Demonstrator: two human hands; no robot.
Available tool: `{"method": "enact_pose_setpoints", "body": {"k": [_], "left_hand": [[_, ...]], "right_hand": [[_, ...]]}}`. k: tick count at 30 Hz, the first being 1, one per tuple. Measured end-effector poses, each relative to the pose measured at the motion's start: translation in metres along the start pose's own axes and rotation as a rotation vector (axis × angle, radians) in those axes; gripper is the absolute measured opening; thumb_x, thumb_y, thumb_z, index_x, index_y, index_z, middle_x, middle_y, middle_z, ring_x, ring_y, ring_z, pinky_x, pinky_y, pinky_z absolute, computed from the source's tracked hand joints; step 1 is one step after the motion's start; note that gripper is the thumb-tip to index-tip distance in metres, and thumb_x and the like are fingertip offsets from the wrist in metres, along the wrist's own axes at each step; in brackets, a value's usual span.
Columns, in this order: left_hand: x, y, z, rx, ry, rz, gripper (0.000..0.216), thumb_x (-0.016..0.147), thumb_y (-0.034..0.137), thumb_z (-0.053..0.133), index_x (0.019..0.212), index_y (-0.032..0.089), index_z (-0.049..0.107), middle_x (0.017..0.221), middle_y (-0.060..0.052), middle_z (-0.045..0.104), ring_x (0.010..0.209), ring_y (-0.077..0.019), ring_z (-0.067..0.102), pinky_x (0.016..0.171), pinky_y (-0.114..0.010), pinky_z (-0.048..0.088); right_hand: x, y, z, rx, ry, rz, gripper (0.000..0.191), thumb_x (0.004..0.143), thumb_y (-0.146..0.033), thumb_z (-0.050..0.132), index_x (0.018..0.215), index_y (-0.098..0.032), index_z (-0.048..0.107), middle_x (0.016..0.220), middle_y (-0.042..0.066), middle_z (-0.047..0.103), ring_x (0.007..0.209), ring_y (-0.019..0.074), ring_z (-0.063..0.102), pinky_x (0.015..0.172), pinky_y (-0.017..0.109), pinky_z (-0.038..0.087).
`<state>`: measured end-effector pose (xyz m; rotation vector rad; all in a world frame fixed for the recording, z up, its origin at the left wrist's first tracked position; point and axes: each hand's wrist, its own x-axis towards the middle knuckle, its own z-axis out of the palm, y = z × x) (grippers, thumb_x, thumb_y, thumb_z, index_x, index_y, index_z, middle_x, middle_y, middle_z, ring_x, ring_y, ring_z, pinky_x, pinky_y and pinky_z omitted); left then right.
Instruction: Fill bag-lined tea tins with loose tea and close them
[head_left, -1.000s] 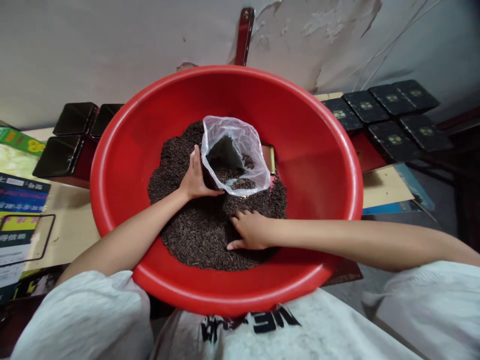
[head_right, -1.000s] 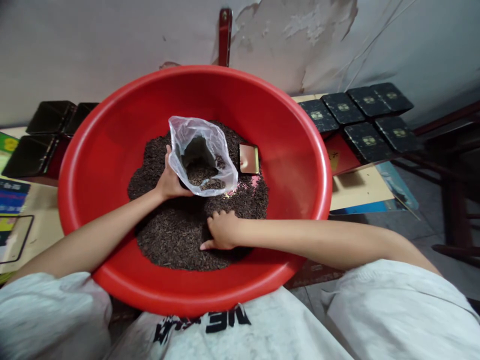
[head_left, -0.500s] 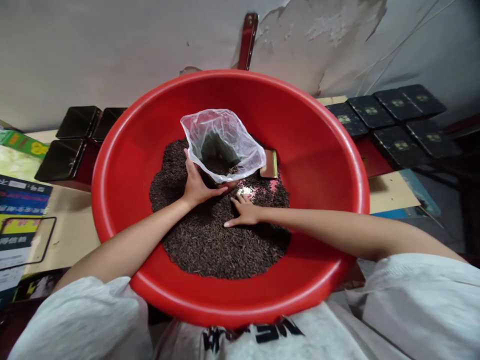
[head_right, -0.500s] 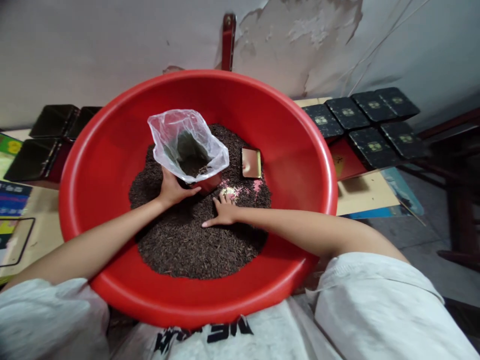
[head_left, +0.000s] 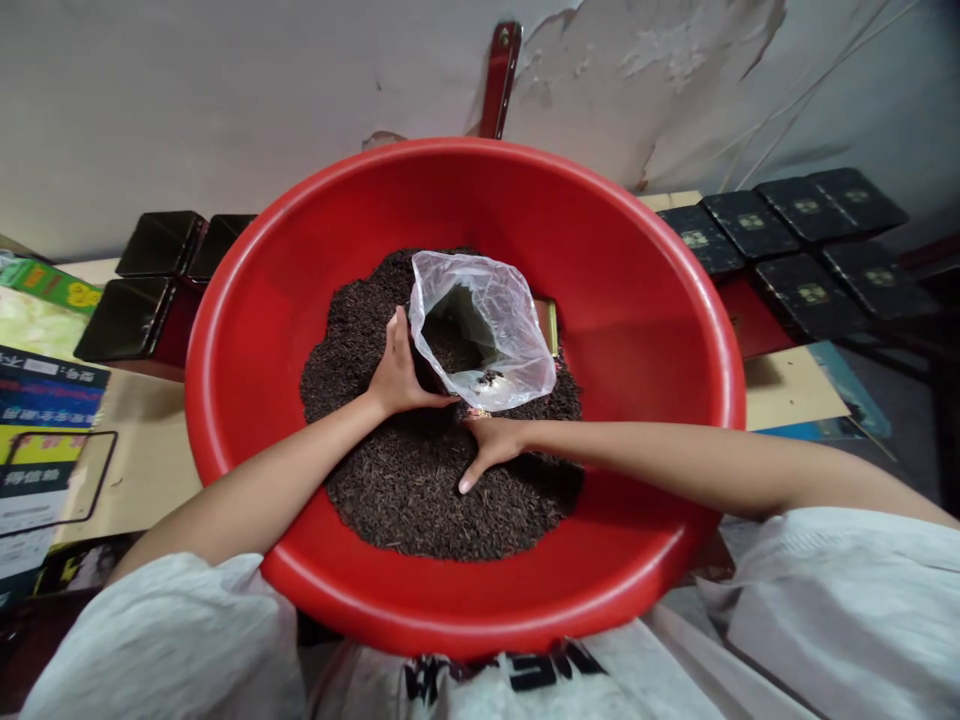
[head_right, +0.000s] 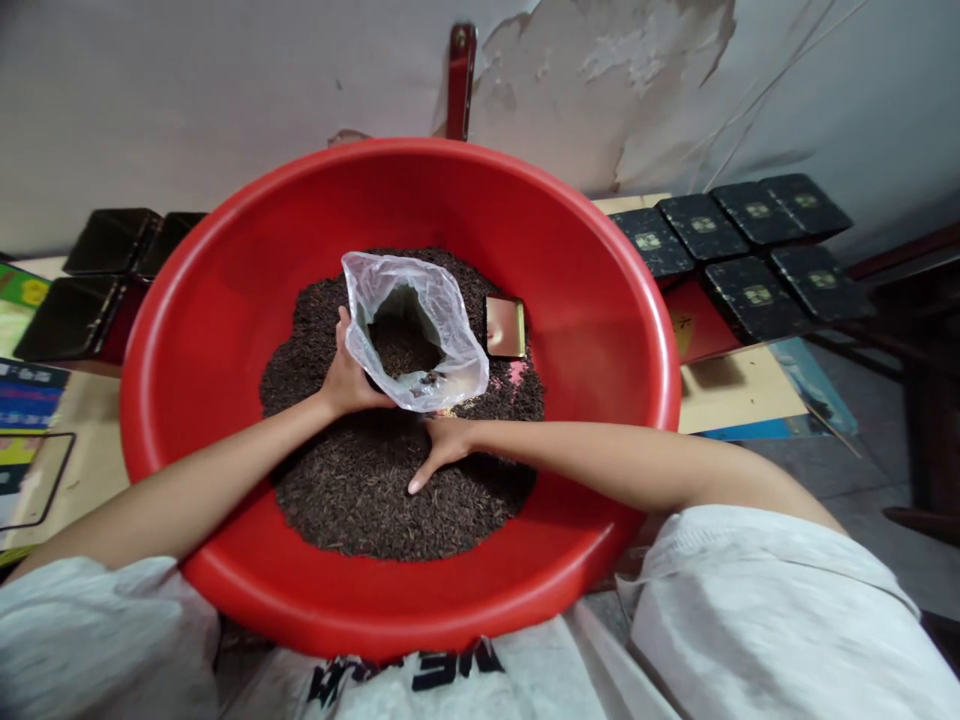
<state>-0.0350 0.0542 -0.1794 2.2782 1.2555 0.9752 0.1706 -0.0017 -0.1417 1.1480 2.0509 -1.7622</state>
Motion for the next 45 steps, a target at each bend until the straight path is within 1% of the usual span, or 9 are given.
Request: {"method": "enact_pose_setpoints", "body": {"k": [5, 11, 15, 19, 24, 27, 35, 40, 45], "left_hand": [[-0.001, -0.002, 0.001, 0.009, -0.001, 0.008, 0.154, 0.031, 0.082, 0.072, 0.144, 0.016, -0.007, 0.150, -0.031, 0.010, 0.141, -0.0473, 0.012, 0.113, -0.066, 0.012], [-0.001, -0.001, 0.001, 0.030, 0.000, 0.019, 0.153, 0.034, 0.083, 0.070, 0.144, 0.012, -0.008, 0.148, -0.033, 0.011, 0.141, -0.0482, 0.011, 0.112, -0.067, 0.013], [-0.001, 0.000, 0.002, 0.032, 0.014, 0.000, 0.154, 0.032, 0.083, 0.070, 0.144, 0.014, -0.008, 0.147, -0.032, 0.015, 0.140, -0.0471, 0.014, 0.113, -0.066, 0.013], [-0.001, 0.000, 0.003, 0.031, 0.012, 0.001, 0.154, 0.031, 0.083, 0.071, 0.144, 0.015, -0.009, 0.148, -0.030, 0.014, 0.141, -0.0468, 0.014, 0.113, -0.066, 0.013], [-0.001, -0.002, 0.002, 0.037, 0.010, 0.013, 0.153, 0.033, 0.081, 0.073, 0.143, 0.015, -0.011, 0.149, -0.030, 0.012, 0.140, -0.0467, 0.015, 0.113, -0.065, 0.014], [0.000, -0.001, 0.002, 0.042, 0.000, 0.020, 0.152, 0.035, 0.080, 0.073, 0.143, 0.012, -0.009, 0.148, -0.032, 0.013, 0.140, -0.0477, 0.014, 0.113, -0.066, 0.013], [0.002, 0.002, -0.001, 0.027, -0.021, 0.053, 0.153, 0.034, 0.077, 0.076, 0.144, 0.015, -0.010, 0.149, -0.032, 0.010, 0.141, -0.0480, 0.011, 0.112, -0.068, 0.014], [0.002, -0.002, 0.003, 0.065, 0.016, 0.132, 0.154, 0.039, 0.078, 0.074, 0.144, 0.016, -0.019, 0.149, -0.032, 0.008, 0.140, -0.0482, 0.012, 0.111, -0.067, 0.019], [0.002, -0.004, 0.005, 0.105, 0.077, 0.214, 0.151, 0.042, 0.081, 0.070, 0.144, 0.017, -0.022, 0.149, -0.031, 0.010, 0.139, -0.0482, 0.017, 0.108, -0.066, 0.025]], "right_hand": [[-0.004, -0.007, -0.002, 0.108, -0.253, -0.102, 0.091, 0.044, -0.043, 0.085, 0.125, -0.013, 0.055, 0.123, 0.008, 0.064, 0.120, 0.0236, 0.055, 0.106, 0.029, 0.039], [-0.010, -0.004, 0.002, 0.124, -0.289, -0.080, 0.094, 0.037, -0.037, 0.088, 0.121, -0.013, 0.055, 0.121, 0.008, 0.063, 0.120, 0.0257, 0.054, 0.108, 0.032, 0.037], [-0.016, -0.001, 0.009, 0.120, -0.207, -0.090, 0.098, 0.036, -0.039, 0.088, 0.124, -0.015, 0.051, 0.133, 0.008, 0.054, 0.125, 0.0259, 0.049, 0.109, 0.031, 0.035], [-0.017, -0.003, 0.020, 0.084, -0.108, -0.130, 0.098, 0.035, -0.039, 0.088, 0.123, -0.015, 0.053, 0.129, 0.009, 0.057, 0.118, 0.0270, 0.054, 0.106, 0.033, 0.039], [-0.009, -0.016, 0.037, -0.002, 0.161, 0.086, 0.068, 0.049, -0.027, 0.080, 0.110, -0.006, 0.061, 0.110, 0.015, 0.066, 0.101, 0.0294, 0.063, 0.093, 0.036, 0.048], [-0.004, -0.022, 0.042, 0.016, 0.217, 0.163, 0.055, 0.051, -0.024, 0.075, 0.102, -0.006, 0.064, 0.101, 0.013, 0.068, 0.092, 0.0263, 0.064, 0.085, 0.034, 0.051], [-0.008, -0.039, 0.031, 0.450, 0.262, 0.172, 0.027, 0.049, -0.017, 0.070, 0.074, -0.014, 0.059, 0.078, 0.003, 0.065, 0.069, 0.0143, 0.058, 0.066, 0.027, 0.049], [-0.032, -0.067, 0.020, 0.752, 0.246, 0.138, 0.028, 0.043, -0.012, 0.072, 0.068, -0.016, 0.059, 0.066, -0.004, 0.063, 0.064, 0.0110, 0.056, 0.068, 0.025, 0.048], [-0.063, -0.088, 0.009, 0.975, 0.111, 0.044, 0.029, 0.041, -0.008, 0.073, 0.067, -0.013, 0.062, 0.061, -0.005, 0.063, 0.064, 0.0096, 0.058, 0.070, 0.023, 0.048]]}}
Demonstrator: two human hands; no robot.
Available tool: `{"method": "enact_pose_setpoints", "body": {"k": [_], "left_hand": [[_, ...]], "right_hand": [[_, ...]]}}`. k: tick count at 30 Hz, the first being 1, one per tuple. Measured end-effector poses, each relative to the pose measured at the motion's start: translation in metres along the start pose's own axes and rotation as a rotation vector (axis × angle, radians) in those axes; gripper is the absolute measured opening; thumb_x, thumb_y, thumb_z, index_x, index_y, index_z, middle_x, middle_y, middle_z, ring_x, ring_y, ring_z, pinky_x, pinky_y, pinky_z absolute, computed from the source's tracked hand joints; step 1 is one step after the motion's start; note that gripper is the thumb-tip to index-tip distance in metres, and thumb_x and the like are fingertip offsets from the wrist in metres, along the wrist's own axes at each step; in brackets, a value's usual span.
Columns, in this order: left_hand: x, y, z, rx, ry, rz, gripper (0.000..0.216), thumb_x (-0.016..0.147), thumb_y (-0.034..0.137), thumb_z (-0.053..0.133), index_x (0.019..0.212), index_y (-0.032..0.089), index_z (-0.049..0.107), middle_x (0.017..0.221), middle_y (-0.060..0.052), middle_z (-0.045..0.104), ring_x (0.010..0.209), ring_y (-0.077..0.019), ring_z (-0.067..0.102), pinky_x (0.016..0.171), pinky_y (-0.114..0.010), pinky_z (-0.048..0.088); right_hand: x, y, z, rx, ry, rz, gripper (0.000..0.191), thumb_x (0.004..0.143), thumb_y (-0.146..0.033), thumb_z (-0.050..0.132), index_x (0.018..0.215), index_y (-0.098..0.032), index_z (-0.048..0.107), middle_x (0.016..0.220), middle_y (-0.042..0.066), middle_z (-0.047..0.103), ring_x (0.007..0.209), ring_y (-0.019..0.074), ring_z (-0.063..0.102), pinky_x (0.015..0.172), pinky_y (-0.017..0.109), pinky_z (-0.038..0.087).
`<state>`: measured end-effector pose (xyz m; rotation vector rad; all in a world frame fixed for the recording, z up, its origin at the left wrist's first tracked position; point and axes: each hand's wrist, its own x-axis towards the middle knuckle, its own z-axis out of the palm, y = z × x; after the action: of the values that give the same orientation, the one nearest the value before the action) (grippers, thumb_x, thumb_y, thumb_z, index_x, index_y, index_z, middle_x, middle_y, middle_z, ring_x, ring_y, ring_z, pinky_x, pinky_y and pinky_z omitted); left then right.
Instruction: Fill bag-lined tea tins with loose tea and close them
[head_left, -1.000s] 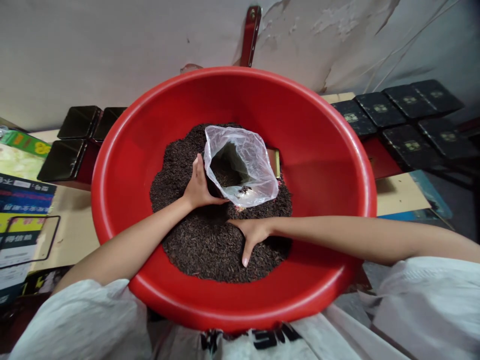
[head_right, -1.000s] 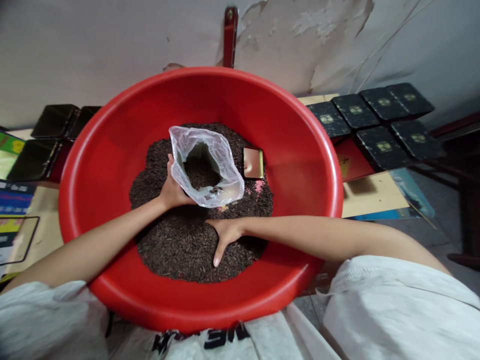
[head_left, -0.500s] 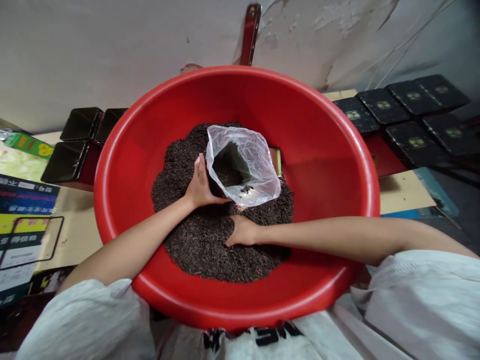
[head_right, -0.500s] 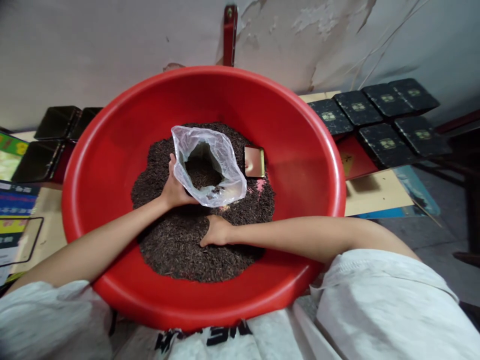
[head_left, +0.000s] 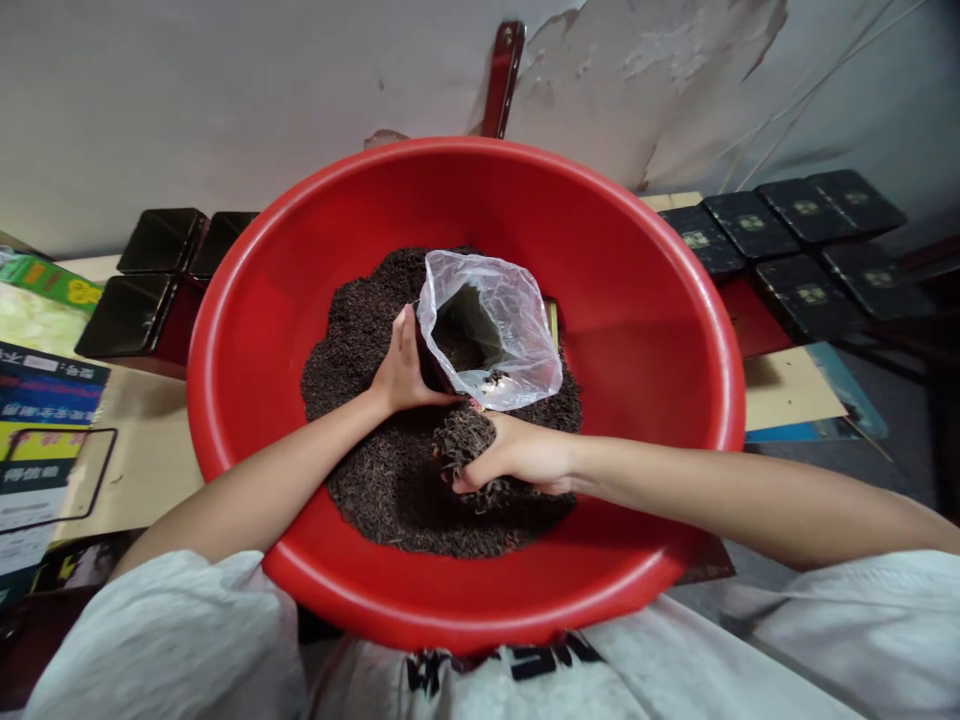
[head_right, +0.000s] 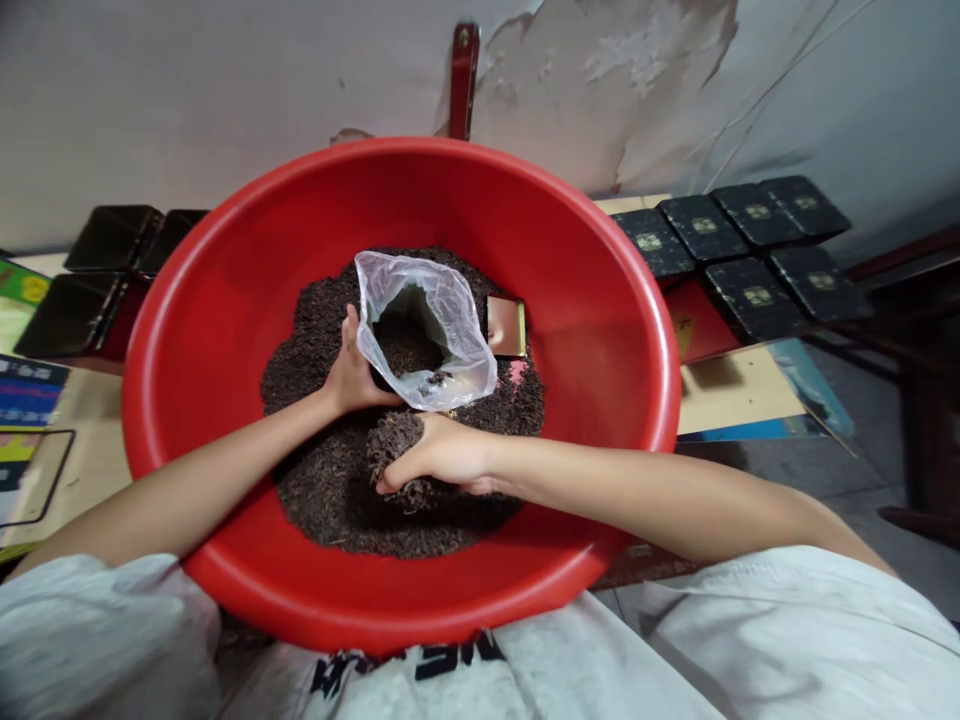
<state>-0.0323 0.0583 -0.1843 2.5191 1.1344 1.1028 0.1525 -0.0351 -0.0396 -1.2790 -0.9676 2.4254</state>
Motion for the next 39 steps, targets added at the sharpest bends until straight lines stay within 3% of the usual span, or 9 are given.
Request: {"method": "enact_pose_setpoints", "body": {"k": [5, 9, 17, 21, 25, 32, 39], "left_hand": [[0.002, 0.000, 0.001, 0.039, 0.022, 0.023, 0.151, 0.043, 0.082, 0.068, 0.143, 0.019, -0.024, 0.150, -0.030, 0.008, 0.139, -0.0486, 0.018, 0.107, -0.065, 0.029], [0.001, -0.003, 0.005, -0.007, 0.038, 0.024, 0.149, 0.043, 0.084, 0.066, 0.144, 0.023, -0.024, 0.151, -0.026, 0.005, 0.138, -0.0491, 0.017, 0.106, -0.064, 0.032], [0.002, 0.001, 0.001, -0.077, -0.010, -0.047, 0.143, 0.042, 0.080, 0.071, 0.145, 0.012, -0.001, 0.148, -0.032, 0.013, 0.139, -0.0495, 0.016, 0.109, -0.069, 0.020], [0.002, 0.003, 0.000, -0.044, -0.023, -0.049, 0.142, 0.043, 0.081, 0.070, 0.144, 0.010, -0.001, 0.147, -0.033, 0.013, 0.139, -0.0500, 0.014, 0.110, -0.068, 0.019], [0.004, 0.003, -0.001, -0.056, 0.001, 0.028, 0.144, 0.047, 0.082, 0.067, 0.145, 0.017, -0.015, 0.149, -0.028, 0.007, 0.138, -0.0490, 0.017, 0.107, -0.067, 0.027], [0.006, 0.002, -0.002, -0.075, 0.002, 0.019, 0.150, 0.042, 0.081, 0.070, 0.144, 0.019, -0.021, 0.150, -0.025, 0.005, 0.136, -0.0503, 0.018, 0.106, -0.067, 0.031], [0.005, 0.004, 0.001, -0.119, 0.049, -0.038, 0.151, 0.039, 0.080, 0.072, 0.145, 0.021, -0.017, 0.147, -0.025, 0.015, 0.137, -0.0474, 0.020, 0.106, -0.065, 0.031]], "right_hand": [[-0.030, -0.022, 0.006, 0.033, -0.094, 0.021, 0.024, 0.046, -0.006, 0.070, 0.067, -0.013, 0.062, 0.060, -0.006, 0.063, 0.059, 0.0072, 0.057, 0.064, 0.021, 0.049], [-0.046, -0.046, 0.008, -0.058, -0.092, -0.091, 0.023, 0.049, -0.007, 0.072, 0.069, -0.013, 0.061, 0.065, -0.005, 0.064, 0.062, 0.0071, 0.058, 0.066, 0.021, 0.051], [-0.034, -0.095, -0.012, -0.253, 0.146, -0.528, 0.015, 0.061, -0.016, 0.069, 0.071, -0.017, 0.059, 0.076, 0.001, 0.067, 0.074, 0.0136, 0.063, 0.072, 0.027, 0.054], [-0.017, -0.103, -0.021, -0.452, 0.351, -0.685, 0.018, 0.063, -0.013, 0.069, 0.073, -0.019, 0.055, 0.081, 0.000, 0.066, 0.084, 0.0145, 0.061, 0.077, 0.027, 0.051], [-0.006, -0.105, -0.026, -0.720, 0.533, -0.839, 0.023, 0.061, -0.008, 0.069, 0.070, -0.018, 0.050, 0.072, -0.003, 0.057, 0.073, 0.0105, 0.054, 0.070, 0.026, 0.048], [0.002, -0.108, -0.037, -1.060, 0.542, -0.797, 0.028, 0.059, -0.009, 0.071, 0.081, -0.015, 0.055, 0.076, -0.002, 0.058, 0.081, 0.0155, 0.058, 0.076, 0.031, 0.052], [0.004, -0.107, -0.036, -1.270, 0.564, -0.770, 0.040, 0.058, -0.015, 0.075, 0.094, -0.016, 0.059, 0.094, 0.003, 0.065, 0.091, 0.0213, 0.060, 0.089, 0.040, 0.050]]}}
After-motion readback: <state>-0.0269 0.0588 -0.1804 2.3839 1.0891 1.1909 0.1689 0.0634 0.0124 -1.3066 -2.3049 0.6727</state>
